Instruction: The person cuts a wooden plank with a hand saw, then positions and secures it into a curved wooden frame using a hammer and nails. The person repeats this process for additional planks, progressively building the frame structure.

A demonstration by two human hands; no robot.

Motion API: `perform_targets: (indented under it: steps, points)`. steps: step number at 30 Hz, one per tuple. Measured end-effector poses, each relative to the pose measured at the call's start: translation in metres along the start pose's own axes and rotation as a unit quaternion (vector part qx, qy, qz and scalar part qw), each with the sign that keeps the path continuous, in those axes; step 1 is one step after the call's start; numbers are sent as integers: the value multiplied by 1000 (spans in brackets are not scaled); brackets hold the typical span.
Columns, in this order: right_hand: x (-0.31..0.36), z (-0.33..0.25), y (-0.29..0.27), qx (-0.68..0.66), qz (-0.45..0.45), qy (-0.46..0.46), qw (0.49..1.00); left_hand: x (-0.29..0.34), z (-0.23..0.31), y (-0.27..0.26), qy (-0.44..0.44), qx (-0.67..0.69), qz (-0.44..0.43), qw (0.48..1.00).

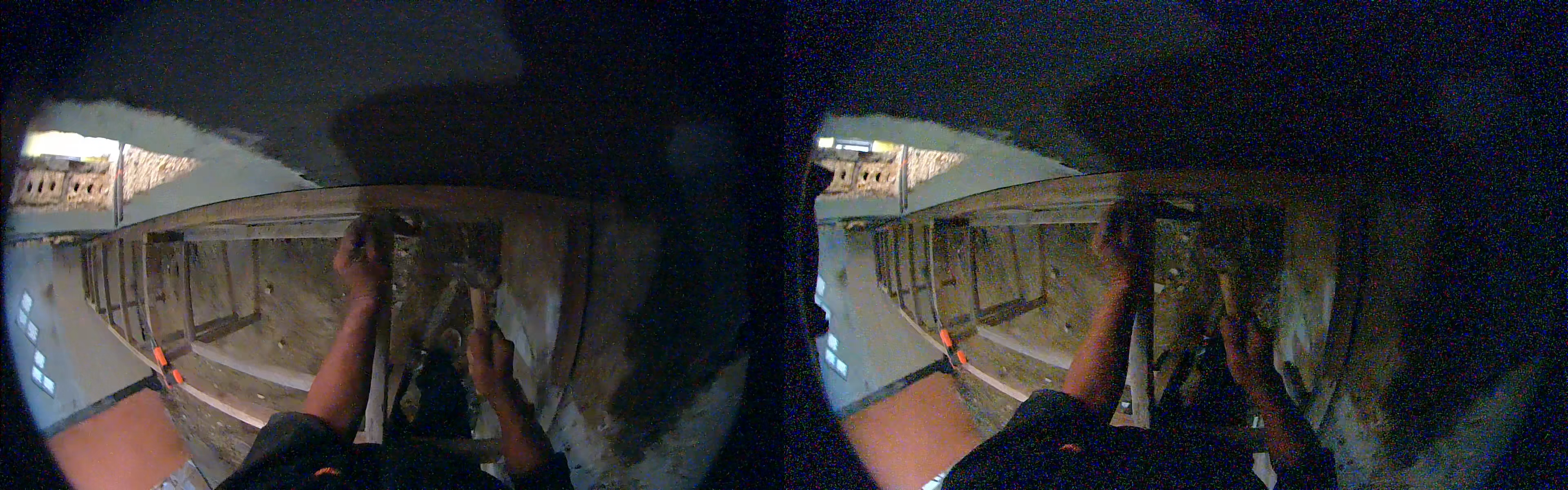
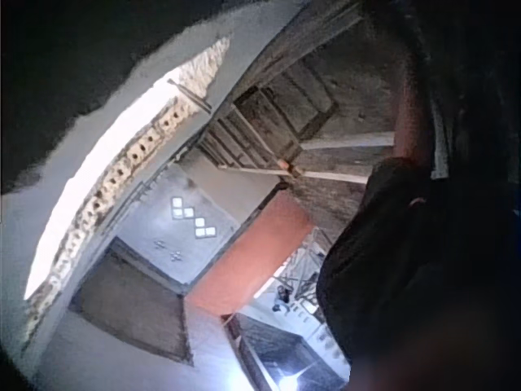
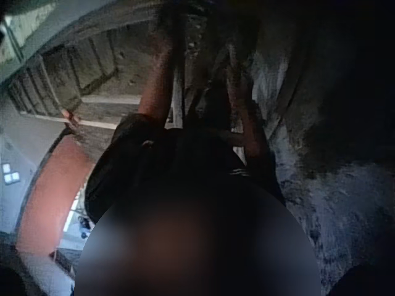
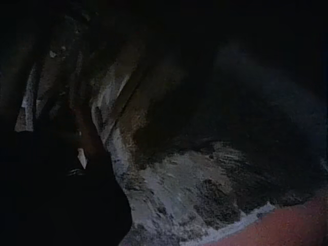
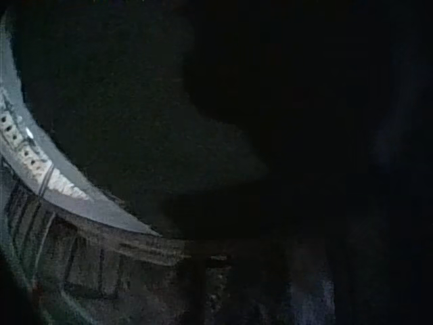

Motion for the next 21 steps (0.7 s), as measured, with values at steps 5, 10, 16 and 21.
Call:
perform_targets:
  steps: [5,10,16,21]
  points:
    - [19,-108,-4,155,130,-282,938,13,19,1,-28,-25,-55,998]
    - [6,-163,23,183,134,-387,893,11,21,-1,-32,-17,-31,999]
    - [-9,-158,34,407,129,-251,869,17,30,-8,-18,12,-33,999]
    - [1,-160,35,369,154,-296,867,15,46,-14,44,-14,-17,999]
Point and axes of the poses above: each hand's wrist, its own x-axis away from the middle knuckle, its own y-axis out of the palm, z = x × y, the point moved 9 cm from there along -x, towards the middle knuckle
